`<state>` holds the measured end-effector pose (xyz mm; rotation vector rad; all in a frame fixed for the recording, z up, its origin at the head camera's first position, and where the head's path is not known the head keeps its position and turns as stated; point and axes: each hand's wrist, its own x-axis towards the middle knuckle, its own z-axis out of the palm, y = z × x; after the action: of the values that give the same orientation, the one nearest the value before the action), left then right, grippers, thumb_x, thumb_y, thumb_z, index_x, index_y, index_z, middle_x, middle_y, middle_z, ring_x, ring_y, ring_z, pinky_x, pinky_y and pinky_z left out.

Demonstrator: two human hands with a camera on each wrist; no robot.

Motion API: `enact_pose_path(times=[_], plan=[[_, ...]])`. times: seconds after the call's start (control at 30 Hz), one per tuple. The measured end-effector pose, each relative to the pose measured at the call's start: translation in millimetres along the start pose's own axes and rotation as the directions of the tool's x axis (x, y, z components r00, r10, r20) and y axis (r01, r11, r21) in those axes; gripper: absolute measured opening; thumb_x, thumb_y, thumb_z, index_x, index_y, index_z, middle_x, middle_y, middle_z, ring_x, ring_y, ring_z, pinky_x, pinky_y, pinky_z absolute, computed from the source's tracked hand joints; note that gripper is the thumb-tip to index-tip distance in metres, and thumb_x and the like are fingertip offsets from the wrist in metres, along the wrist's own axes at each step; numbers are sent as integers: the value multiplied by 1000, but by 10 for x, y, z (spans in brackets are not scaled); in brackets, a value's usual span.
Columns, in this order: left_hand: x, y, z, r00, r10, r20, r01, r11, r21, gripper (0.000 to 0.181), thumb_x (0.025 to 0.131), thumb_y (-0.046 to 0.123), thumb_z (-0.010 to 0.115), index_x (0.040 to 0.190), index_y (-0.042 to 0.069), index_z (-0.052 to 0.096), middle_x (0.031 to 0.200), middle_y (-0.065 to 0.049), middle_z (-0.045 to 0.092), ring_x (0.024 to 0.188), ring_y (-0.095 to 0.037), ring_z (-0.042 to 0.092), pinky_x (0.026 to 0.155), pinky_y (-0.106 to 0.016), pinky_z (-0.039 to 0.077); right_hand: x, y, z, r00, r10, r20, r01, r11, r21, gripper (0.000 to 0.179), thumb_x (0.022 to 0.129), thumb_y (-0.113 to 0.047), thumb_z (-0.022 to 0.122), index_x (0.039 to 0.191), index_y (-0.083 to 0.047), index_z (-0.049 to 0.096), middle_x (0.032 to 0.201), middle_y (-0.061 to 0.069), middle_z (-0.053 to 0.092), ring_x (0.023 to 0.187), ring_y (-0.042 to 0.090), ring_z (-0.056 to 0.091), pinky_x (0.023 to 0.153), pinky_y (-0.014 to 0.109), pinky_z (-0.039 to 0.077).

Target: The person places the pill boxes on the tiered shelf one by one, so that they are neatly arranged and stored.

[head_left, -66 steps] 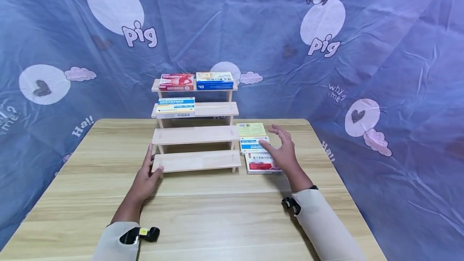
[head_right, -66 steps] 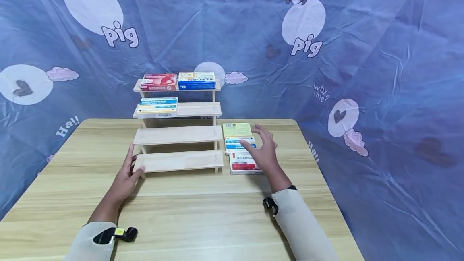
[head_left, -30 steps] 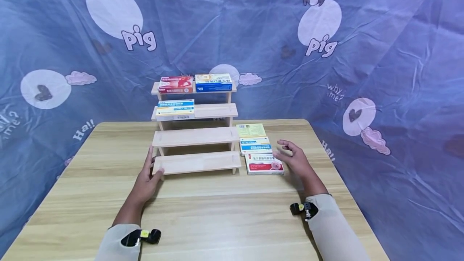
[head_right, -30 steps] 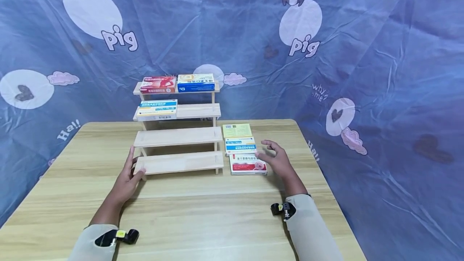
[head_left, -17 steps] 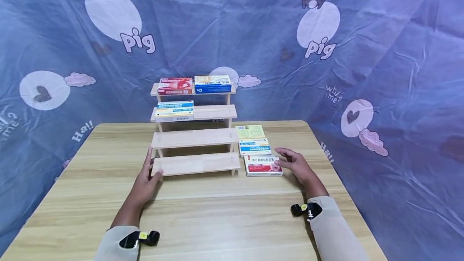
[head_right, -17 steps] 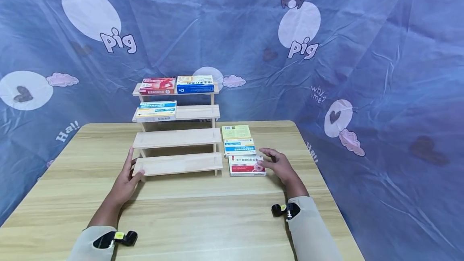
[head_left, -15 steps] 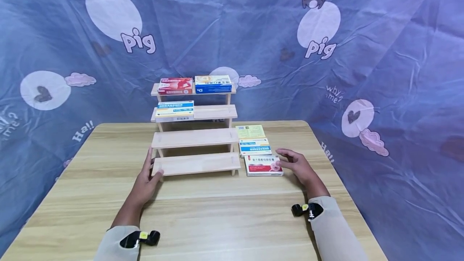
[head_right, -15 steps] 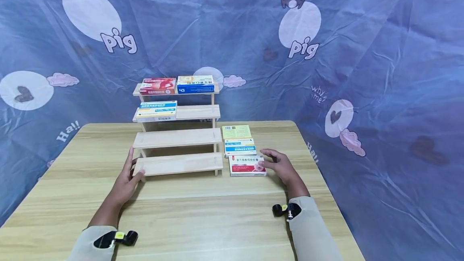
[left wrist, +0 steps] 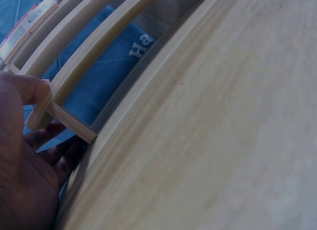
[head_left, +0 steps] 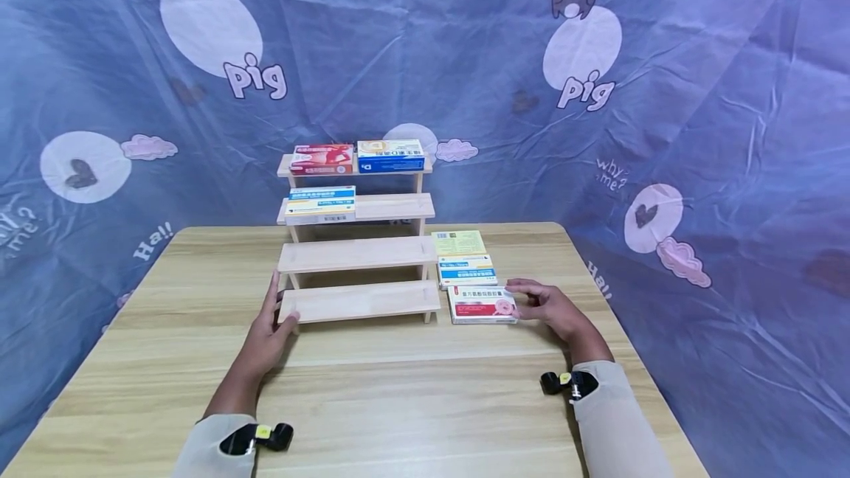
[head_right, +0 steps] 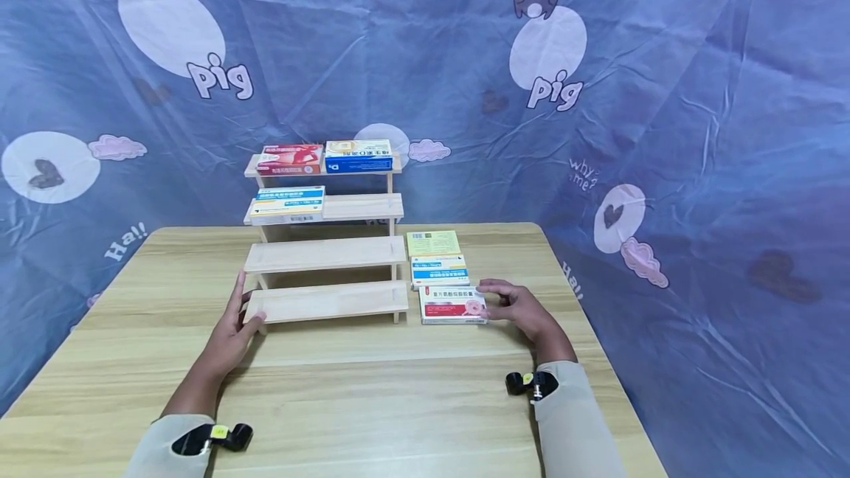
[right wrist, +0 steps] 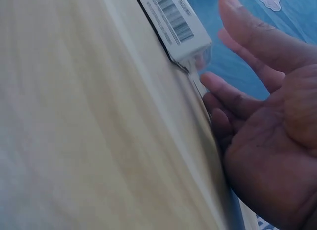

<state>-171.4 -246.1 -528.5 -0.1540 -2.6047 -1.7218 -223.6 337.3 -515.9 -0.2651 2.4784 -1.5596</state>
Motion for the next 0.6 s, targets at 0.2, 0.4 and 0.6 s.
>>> enact_pose_path(times=[0.2,0.4,0.6], plan=[[-5,-10,3,1000,-12,-4,12,1000,9,89,116,20,52,175,38,-12,174,-33,24,154,-57,41,93,-2,37,1,4,-26,998,15,66,-17,999,36,63,89,-8,88,147,0,67,172,23,43,165,49,26,132,68,21],[-3,-25,4,1000,-9,-2,9,1000,15,89,117,21,52,175,40,-13,175,-34,24,154,-57,40,93,0,36,3,21,-30,996,28,84,-31,999,37,66,87,-7,89,148,-1,67,174,22,41,166,49,24,133,68,18],[5,-19,7,1000,-1,-1,2,1000,19,91,116,20,54,175,38,-13,174,-33,26,154,-56,42,93,-1,35,-21,40,-40,995,35,94,-39,999,35,66,85,-7,90,147,-3,69,175,21,40,167,52,21,132,69,16]])
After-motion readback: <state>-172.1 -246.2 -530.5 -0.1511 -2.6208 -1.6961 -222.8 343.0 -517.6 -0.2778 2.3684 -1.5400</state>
